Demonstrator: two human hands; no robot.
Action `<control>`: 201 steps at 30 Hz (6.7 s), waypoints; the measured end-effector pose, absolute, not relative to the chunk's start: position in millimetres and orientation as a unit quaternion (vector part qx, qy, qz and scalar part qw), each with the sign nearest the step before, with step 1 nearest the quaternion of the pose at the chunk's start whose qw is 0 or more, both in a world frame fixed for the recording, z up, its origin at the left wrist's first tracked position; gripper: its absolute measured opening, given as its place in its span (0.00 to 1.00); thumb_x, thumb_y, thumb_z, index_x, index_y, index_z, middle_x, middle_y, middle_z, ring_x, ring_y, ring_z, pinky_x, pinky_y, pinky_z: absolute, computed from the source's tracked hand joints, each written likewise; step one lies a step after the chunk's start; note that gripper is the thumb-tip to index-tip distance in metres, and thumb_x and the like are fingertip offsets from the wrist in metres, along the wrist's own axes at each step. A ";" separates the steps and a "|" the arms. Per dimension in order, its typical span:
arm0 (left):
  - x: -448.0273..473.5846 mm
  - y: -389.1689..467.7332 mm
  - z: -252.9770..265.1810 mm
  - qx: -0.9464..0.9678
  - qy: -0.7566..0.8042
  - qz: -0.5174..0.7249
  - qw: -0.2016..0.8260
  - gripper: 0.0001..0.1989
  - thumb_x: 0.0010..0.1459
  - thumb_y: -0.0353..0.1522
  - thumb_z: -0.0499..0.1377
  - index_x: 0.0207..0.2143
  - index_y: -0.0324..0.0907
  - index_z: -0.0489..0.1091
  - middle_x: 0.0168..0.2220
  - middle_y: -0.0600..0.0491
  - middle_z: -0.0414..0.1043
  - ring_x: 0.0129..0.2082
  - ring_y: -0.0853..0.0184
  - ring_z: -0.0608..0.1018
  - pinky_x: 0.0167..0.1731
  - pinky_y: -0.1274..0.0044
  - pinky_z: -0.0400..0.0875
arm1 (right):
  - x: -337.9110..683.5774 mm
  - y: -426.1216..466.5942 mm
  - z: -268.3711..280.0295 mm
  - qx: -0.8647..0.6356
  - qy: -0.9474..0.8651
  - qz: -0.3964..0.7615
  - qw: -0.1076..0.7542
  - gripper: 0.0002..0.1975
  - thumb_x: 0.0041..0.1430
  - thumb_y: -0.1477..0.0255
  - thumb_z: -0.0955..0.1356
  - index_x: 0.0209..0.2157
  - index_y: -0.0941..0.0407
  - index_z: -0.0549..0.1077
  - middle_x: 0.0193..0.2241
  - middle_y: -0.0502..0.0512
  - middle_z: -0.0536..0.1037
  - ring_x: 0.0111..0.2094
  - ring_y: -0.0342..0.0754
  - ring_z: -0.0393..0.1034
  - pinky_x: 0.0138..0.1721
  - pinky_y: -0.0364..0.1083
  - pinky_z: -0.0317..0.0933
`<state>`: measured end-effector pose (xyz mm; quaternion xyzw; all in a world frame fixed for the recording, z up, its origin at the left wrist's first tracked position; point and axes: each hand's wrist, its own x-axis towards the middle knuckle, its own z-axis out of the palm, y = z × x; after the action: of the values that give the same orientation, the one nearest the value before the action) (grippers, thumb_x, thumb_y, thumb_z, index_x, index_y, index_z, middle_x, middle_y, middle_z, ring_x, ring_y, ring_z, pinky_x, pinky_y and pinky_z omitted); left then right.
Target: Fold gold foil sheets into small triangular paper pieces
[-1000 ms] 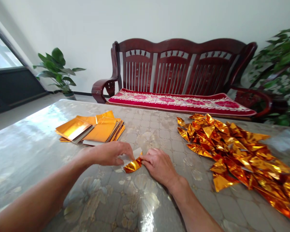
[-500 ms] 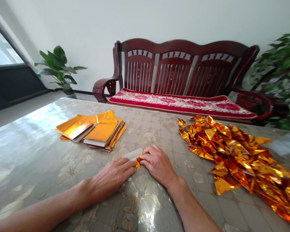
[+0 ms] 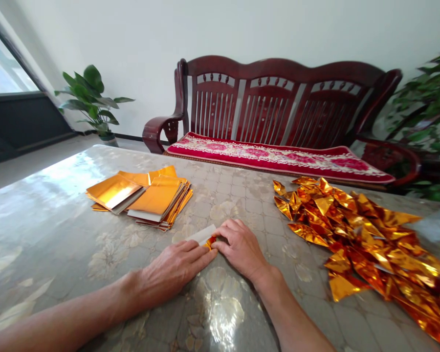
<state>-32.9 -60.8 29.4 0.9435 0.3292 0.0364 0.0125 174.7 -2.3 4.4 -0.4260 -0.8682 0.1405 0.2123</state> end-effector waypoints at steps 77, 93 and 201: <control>-48.0 -35.1 13.0 0.838 0.512 0.158 0.106 0.09 0.65 0.33 0.54 0.33 0.44 0.72 0.34 0.55 0.72 0.37 0.68 0.74 0.38 0.78 0.65 | 168.7 -14.6 6.1 -0.450 -0.865 0.071 0.210 0.03 0.60 0.73 0.68 0.33 0.52 0.74 0.32 0.51 0.74 0.39 0.49 0.65 0.41 0.48 0.56; -52.0 -7.8 15.4 0.774 0.585 0.157 0.185 0.13 0.50 0.34 0.66 0.39 0.45 0.73 0.36 0.55 0.74 0.35 0.65 0.75 0.33 0.77 0.64 | 167.5 1.6 12.1 -0.506 -0.836 0.119 0.176 0.06 0.50 0.73 0.72 0.31 0.52 0.73 0.32 0.49 0.74 0.38 0.48 0.64 0.38 0.46 0.55; -32.5 -46.3 12.7 0.814 0.474 0.273 0.197 0.14 0.67 0.35 0.50 0.33 0.44 0.72 0.30 0.55 0.68 0.32 0.69 0.71 0.34 0.78 0.62 | 156.4 -32.8 15.3 -0.454 -0.704 0.322 0.441 0.06 0.53 0.72 0.71 0.24 0.54 0.78 0.24 0.50 0.79 0.27 0.44 0.71 0.32 0.42 0.63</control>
<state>-32.5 -46.3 12.7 0.8136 0.4738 0.2732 0.1974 156.4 -32.8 15.3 -0.4541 -0.7041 0.3222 0.4406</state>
